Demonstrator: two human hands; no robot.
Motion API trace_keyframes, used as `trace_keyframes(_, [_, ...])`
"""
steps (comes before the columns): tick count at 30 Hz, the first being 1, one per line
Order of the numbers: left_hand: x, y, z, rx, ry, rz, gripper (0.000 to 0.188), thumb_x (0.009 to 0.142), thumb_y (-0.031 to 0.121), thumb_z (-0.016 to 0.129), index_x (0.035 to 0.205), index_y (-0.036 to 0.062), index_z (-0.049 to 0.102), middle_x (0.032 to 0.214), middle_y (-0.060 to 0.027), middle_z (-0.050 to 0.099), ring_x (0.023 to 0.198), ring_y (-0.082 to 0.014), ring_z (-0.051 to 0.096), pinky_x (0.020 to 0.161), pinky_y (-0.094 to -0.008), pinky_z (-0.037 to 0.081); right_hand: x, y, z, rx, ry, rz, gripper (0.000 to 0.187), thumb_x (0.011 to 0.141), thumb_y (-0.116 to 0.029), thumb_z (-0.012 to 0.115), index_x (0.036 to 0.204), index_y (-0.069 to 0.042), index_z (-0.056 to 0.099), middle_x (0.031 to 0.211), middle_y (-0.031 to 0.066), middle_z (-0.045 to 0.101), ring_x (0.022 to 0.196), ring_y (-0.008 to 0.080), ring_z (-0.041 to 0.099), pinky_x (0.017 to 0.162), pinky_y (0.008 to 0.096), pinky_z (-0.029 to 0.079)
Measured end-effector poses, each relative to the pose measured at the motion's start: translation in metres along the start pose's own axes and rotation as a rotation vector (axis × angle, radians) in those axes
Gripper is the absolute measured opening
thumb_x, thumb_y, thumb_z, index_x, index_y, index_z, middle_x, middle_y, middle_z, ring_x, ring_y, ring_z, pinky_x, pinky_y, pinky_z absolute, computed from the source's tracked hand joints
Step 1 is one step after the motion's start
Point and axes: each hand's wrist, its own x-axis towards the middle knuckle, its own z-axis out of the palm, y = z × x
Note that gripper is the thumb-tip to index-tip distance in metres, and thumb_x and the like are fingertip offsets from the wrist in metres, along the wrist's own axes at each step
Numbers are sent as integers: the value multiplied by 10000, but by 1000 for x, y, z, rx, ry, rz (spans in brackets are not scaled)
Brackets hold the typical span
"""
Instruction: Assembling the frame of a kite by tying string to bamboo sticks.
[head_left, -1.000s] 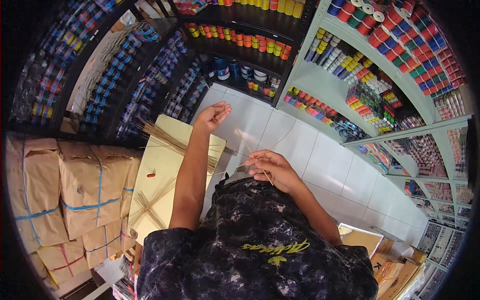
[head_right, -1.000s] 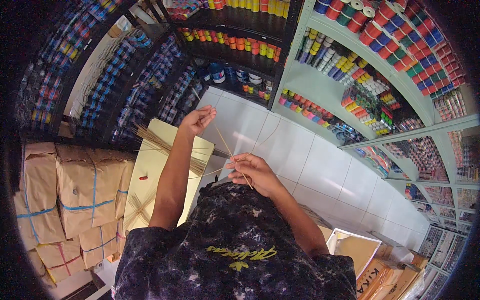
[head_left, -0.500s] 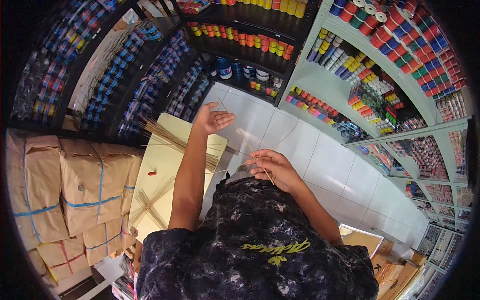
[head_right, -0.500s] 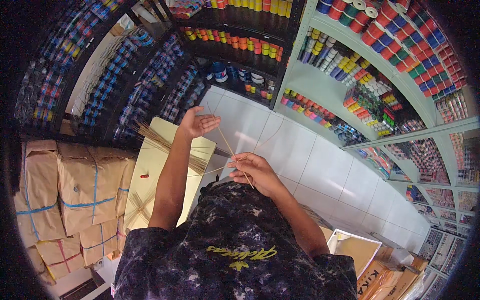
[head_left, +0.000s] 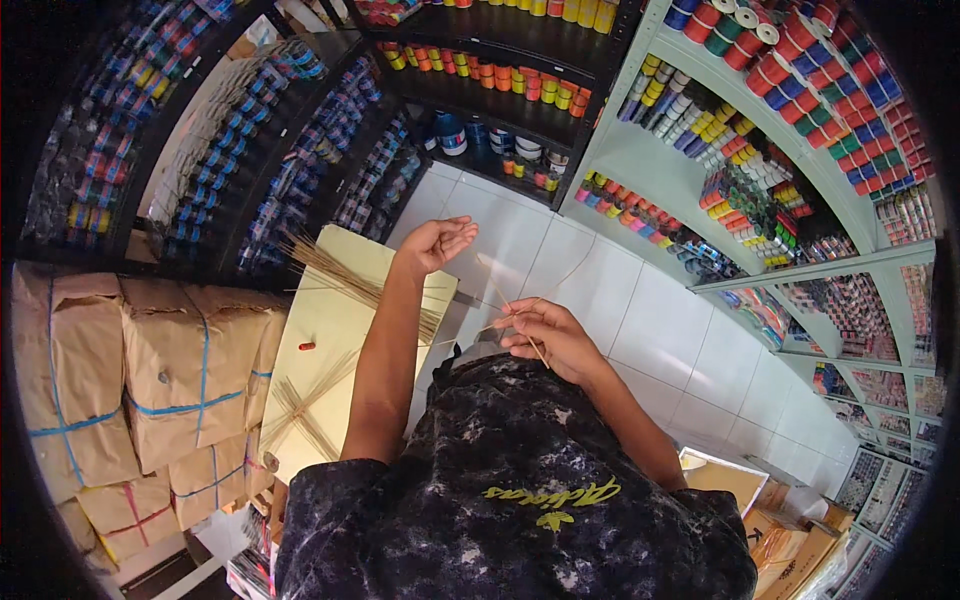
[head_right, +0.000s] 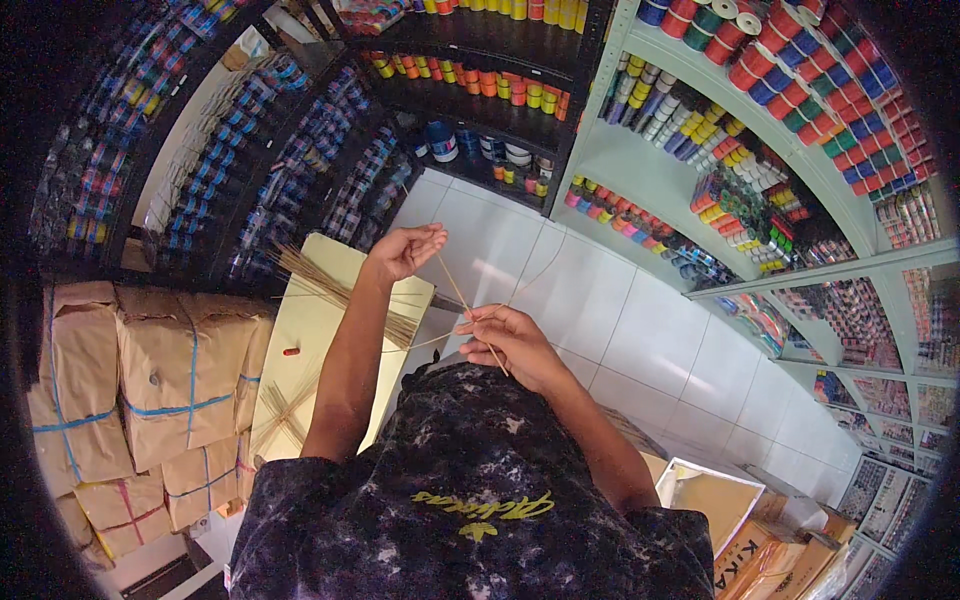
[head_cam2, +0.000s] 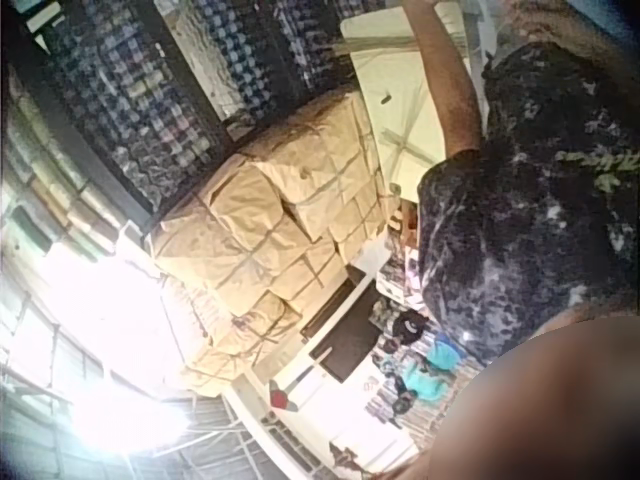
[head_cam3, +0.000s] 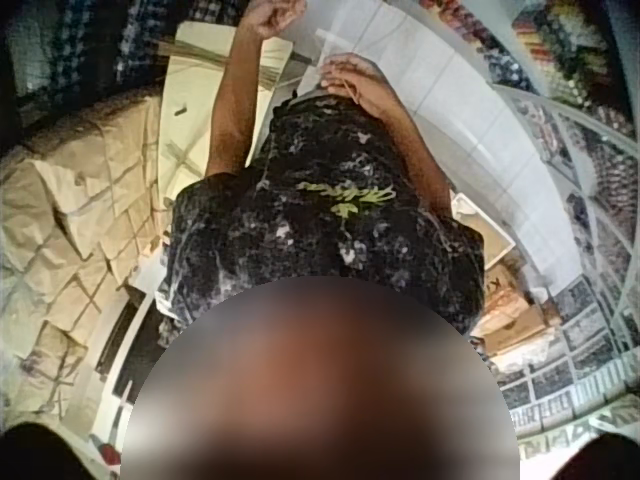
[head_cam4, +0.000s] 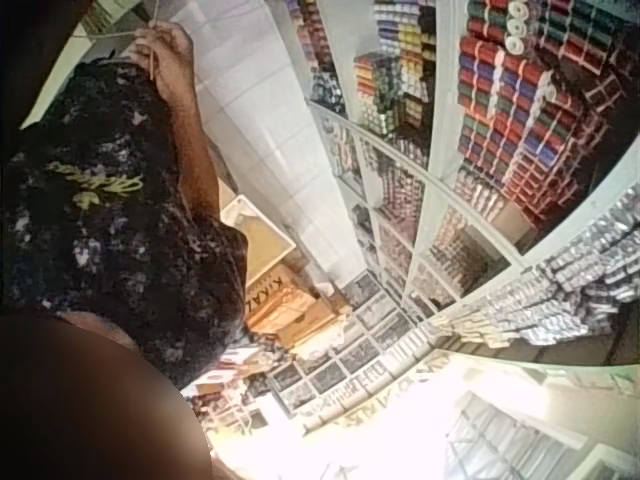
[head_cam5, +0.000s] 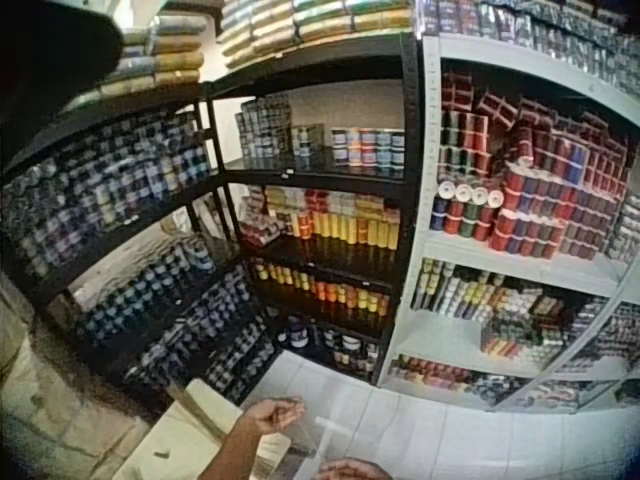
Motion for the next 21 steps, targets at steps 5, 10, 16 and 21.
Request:
trace_keyframes(5, [1, 0, -2, -10, 5, -8, 322, 895, -33, 551, 1216, -31, 580, 1131, -176, 689, 990, -244, 708, 843, -319, 611, 1, -1, 2, -8, 0, 1, 285, 1002, -112, 544, 1270, -19, 516, 1195, 152, 639, 981, 218, 685, 835, 298, 591])
trace_keyframes(10, [0, 0, 5, -11, 51, 2, 285, 919, -38, 548, 1200, -50, 595, 1072, -158, 704, 960, -218, 713, 885, -314, 595, 2, -1, 1, -20, 8, 9, 283, 1001, -139, 557, 1270, -55, 540, 1205, 117, 653, 955, 167, 682, 794, 267, 582])
trace_keyframes(16, [-6, 6, 6, -191, 24, -219, 495, 910, 193, 582, 1310, -70, 455, 1296, -301, 559, 1171, -391, 606, 976, -466, 541, 4, 1, -1, -1, 12, 17, 294, 1002, -122, 551, 1276, -21, 511, 1204, 150, 635, 991, 221, 684, 830, 296, 592])
trace_keyframes(21, [-21, 7, 8, -229, 20, -176, 622, 915, 302, 519, 1357, -106, 360, 1358, -344, 485, 1252, -456, 523, 1058, -563, 439, 5, 0, 0, -6, 17, 18, 296, 1003, -124, 549, 1280, -25, 509, 1201, 154, 634, 988, 224, 685, 831, 298, 593])
